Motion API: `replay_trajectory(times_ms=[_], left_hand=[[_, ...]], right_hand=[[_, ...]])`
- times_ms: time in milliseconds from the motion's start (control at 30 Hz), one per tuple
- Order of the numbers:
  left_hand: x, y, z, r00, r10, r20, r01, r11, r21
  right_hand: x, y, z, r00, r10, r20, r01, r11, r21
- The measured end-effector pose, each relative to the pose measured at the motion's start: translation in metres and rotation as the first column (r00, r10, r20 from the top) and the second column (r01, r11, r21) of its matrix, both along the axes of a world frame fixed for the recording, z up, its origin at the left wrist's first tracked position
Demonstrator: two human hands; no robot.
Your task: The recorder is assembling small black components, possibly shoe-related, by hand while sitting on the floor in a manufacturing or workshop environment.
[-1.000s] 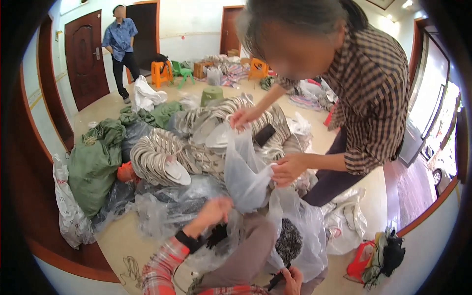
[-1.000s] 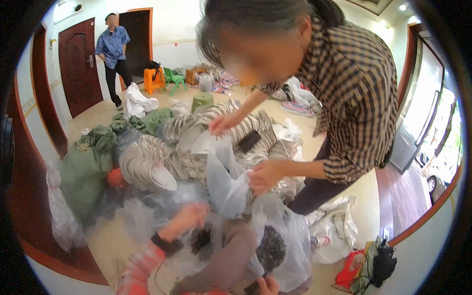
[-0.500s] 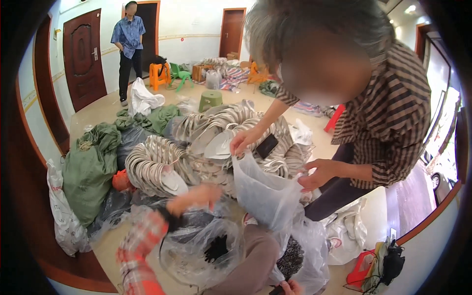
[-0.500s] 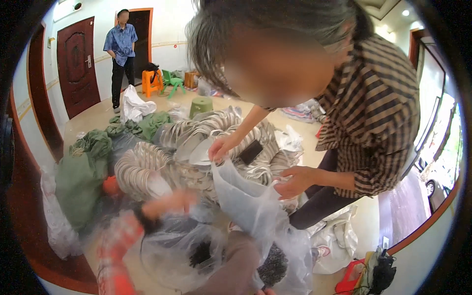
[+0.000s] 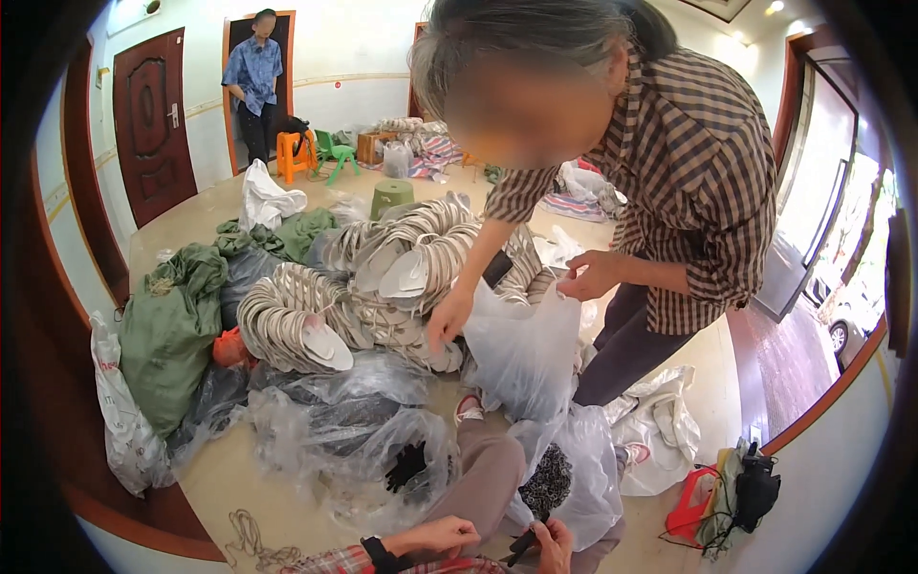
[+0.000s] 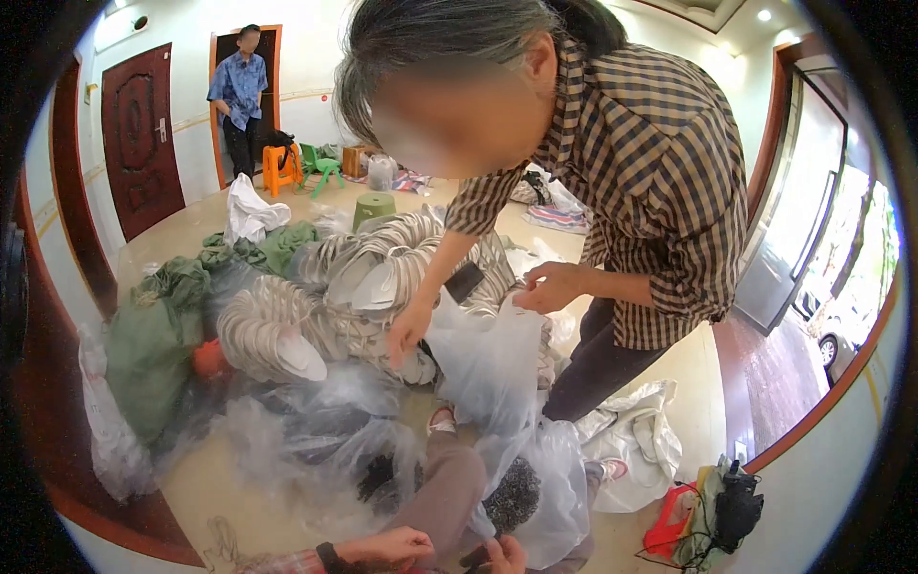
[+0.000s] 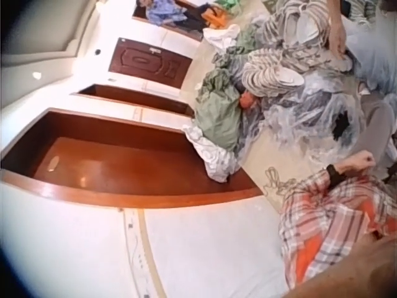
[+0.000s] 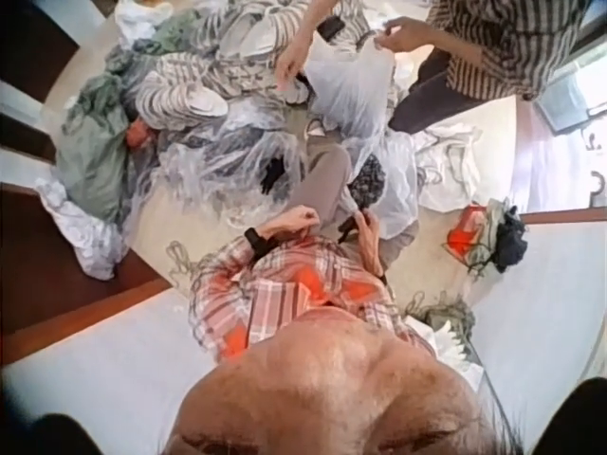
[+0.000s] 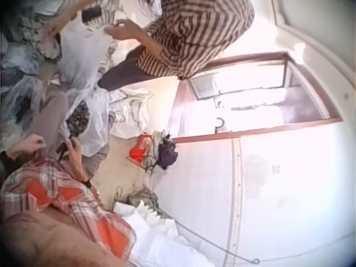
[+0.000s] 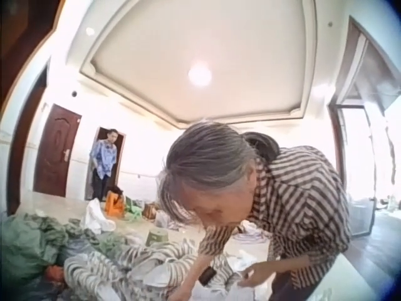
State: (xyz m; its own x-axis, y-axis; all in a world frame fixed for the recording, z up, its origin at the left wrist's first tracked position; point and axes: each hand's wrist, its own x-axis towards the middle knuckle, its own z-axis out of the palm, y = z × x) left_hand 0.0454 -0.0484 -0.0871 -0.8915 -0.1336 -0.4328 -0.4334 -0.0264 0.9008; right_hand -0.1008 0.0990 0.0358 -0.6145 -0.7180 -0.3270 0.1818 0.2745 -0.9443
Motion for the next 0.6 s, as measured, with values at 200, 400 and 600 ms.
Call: replay_trajectory(times_ms=[200,400,600], left_hand=[[0.006,0.003,-0.011,0.974,0.149,-0.170,-0.158,0.987,-0.042],[0.030,0.002,0.020,0.987,0.163,-0.019,-0.162,0.987,0.014],[0.058,-0.047,-0.028,0.718,0.686,0.113,-0.694,0.719,0.045]], right_hand=[[-0.015,-0.001,-0.073,0.982,-0.107,-0.154,0.099,0.993,-0.056],[-0.017,-0.002,-0.080,0.999,-0.046,0.010,0.046,0.994,-0.094],[-0.020,-0.003,-0.081,0.996,-0.075,0.039,0.076,0.996,-0.038]])
